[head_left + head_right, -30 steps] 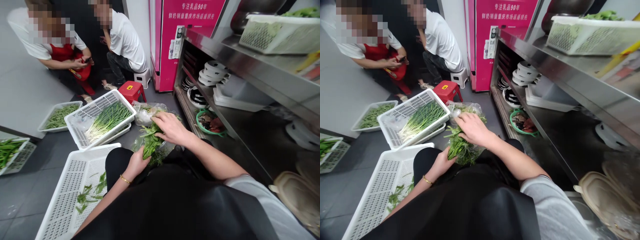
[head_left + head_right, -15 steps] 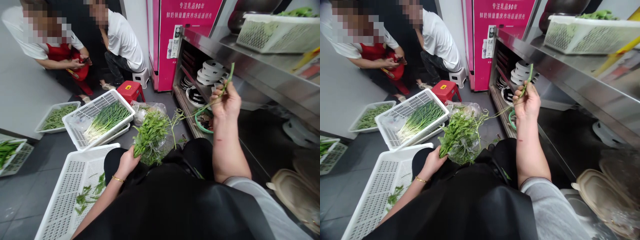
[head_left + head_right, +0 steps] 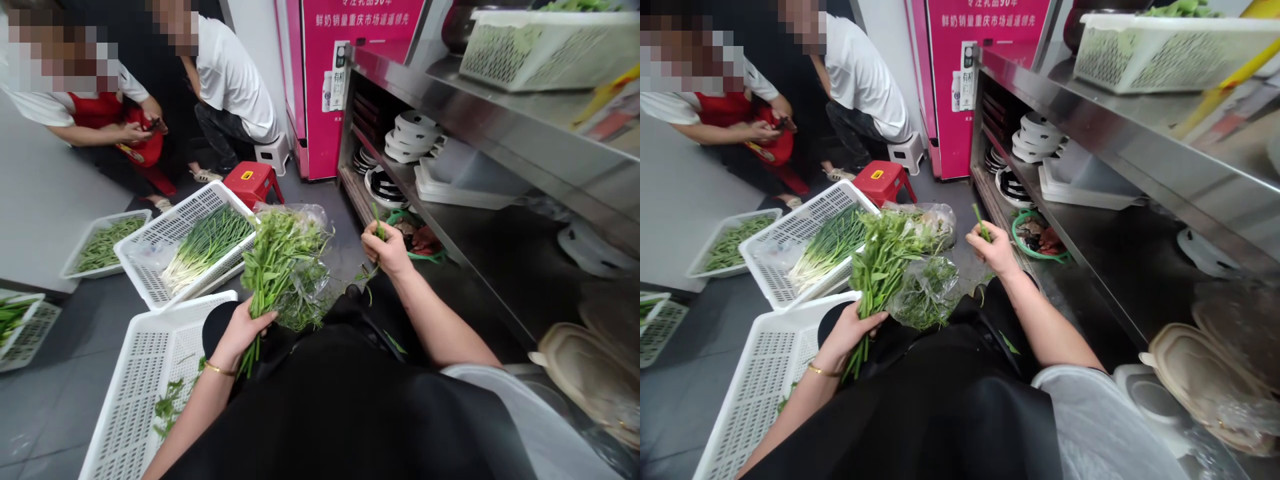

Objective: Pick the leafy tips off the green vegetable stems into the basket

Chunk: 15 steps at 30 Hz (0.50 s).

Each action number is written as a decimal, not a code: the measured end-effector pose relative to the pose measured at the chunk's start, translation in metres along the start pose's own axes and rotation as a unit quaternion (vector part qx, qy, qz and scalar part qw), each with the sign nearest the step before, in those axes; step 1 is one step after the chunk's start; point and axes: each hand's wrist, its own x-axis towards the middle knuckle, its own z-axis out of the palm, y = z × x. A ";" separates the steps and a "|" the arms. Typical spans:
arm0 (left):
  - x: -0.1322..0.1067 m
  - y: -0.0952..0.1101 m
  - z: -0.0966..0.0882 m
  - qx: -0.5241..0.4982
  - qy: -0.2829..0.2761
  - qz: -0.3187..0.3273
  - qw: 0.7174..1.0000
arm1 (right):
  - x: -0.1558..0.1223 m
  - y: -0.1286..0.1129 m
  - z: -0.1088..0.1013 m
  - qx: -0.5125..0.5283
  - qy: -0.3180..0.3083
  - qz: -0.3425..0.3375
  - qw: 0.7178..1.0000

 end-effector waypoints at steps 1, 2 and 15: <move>-0.001 0.003 -0.003 -0.023 -0.002 -0.003 1.000 | -0.002 0.008 -0.002 0.020 0.020 0.005 1.000; -0.002 0.005 -0.006 -0.040 -0.004 -0.003 0.999 | -0.003 0.017 0.000 0.036 0.038 0.013 0.999; -0.022 0.021 -0.021 0.057 0.060 0.025 0.996 | 0.015 0.055 0.095 0.057 -0.157 0.173 0.971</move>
